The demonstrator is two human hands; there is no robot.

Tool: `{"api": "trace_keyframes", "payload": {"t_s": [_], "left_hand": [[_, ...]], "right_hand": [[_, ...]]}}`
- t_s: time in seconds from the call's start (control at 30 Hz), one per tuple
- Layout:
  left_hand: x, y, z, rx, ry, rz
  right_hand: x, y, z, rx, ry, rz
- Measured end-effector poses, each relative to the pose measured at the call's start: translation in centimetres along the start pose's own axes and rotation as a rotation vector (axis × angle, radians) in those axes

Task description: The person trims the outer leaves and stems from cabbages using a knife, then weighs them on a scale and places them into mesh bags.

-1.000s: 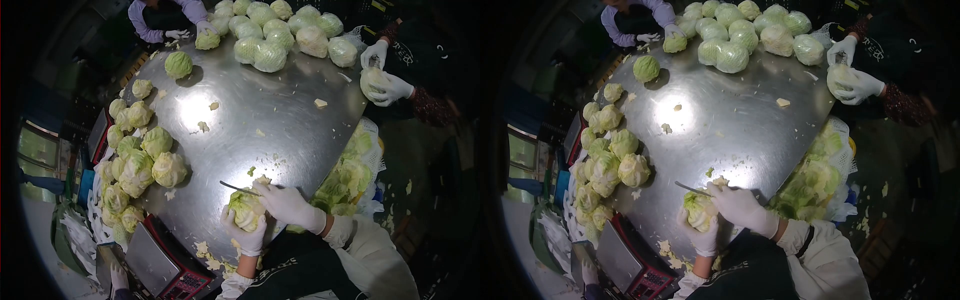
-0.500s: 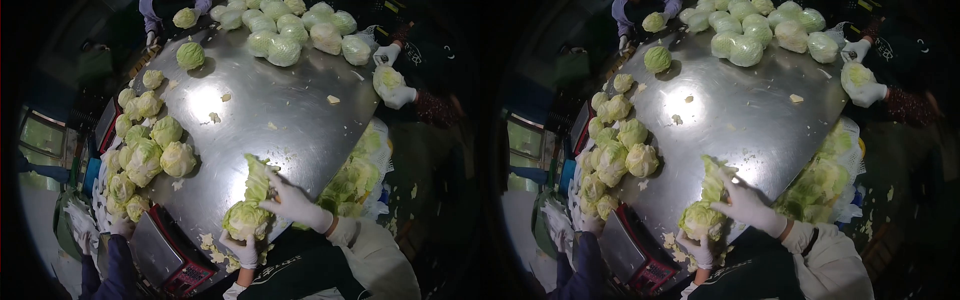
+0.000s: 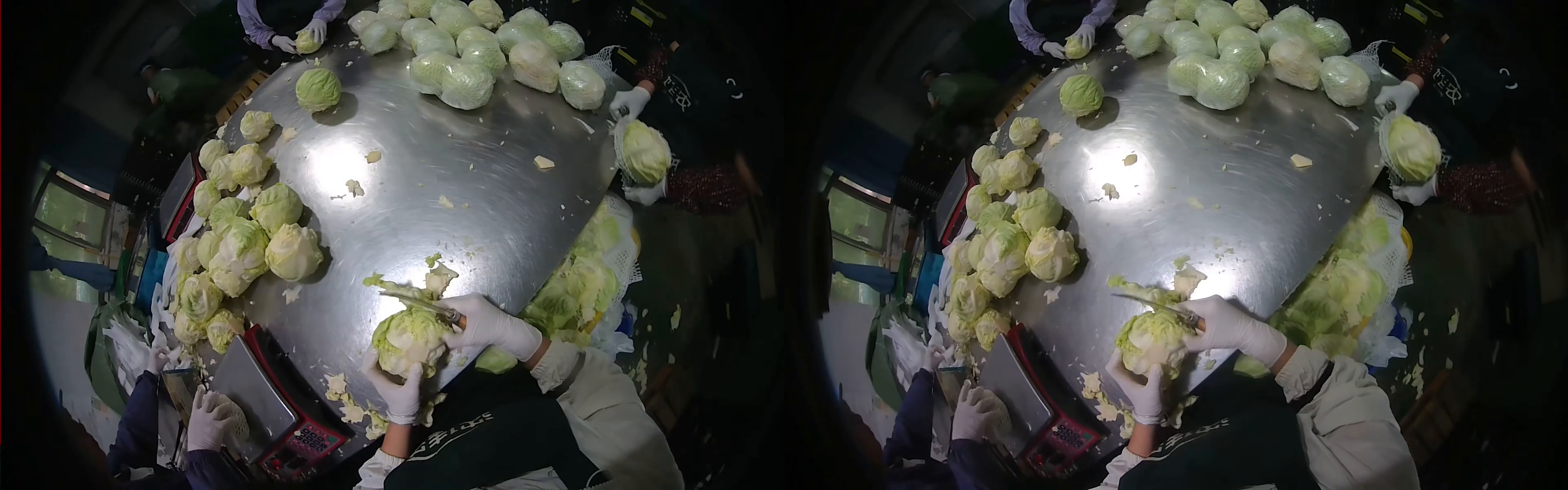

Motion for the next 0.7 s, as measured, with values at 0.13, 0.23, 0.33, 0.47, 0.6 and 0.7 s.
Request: {"api": "trace_keyframes", "payload": {"t_s": [0.13, 0.23, 0.33, 0.47, 0.6, 0.7], "left_hand": [[-0.9, -1.7, 0.5, 0.328, -0.168, 0.043], [0.2, -1.8, 0.1, -0.012, -0.058, 0.048], [1.2, 0.4, 0.7, -0.168, 0.098, 0.021], [1.1, 1.1, 2.2, -0.277, 0.209, -0.056], [0.6, -0.3, 0.6, -0.189, 0.09, -0.035], [0.4, -1.2, 0.9, 0.023, -0.02, -0.011]], "right_hand": [[0.2, 1.0, 7.4, -0.455, 0.208, 0.122], [0.0, -0.3, -1.4, 0.026, 0.238, -0.12], [0.2, 1.7, -3.1, 0.147, 0.274, -0.014], [0.3, 0.4, -0.8, 0.086, 0.15, -0.079], [0.5, 0.5, 5.9, 0.003, 0.227, 0.182], [1.1, -1.0, 9.6, 0.019, 0.514, 0.22]]}}
Point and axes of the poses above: each hand's wrist, its own x-axis away from the middle knuckle, its own y-axis out of the palm, z = x × y, the point moved 5 cm from there along -x, towards the middle knuckle, and after that the axes turned 15 degrees about x, right-handed, at the moved point
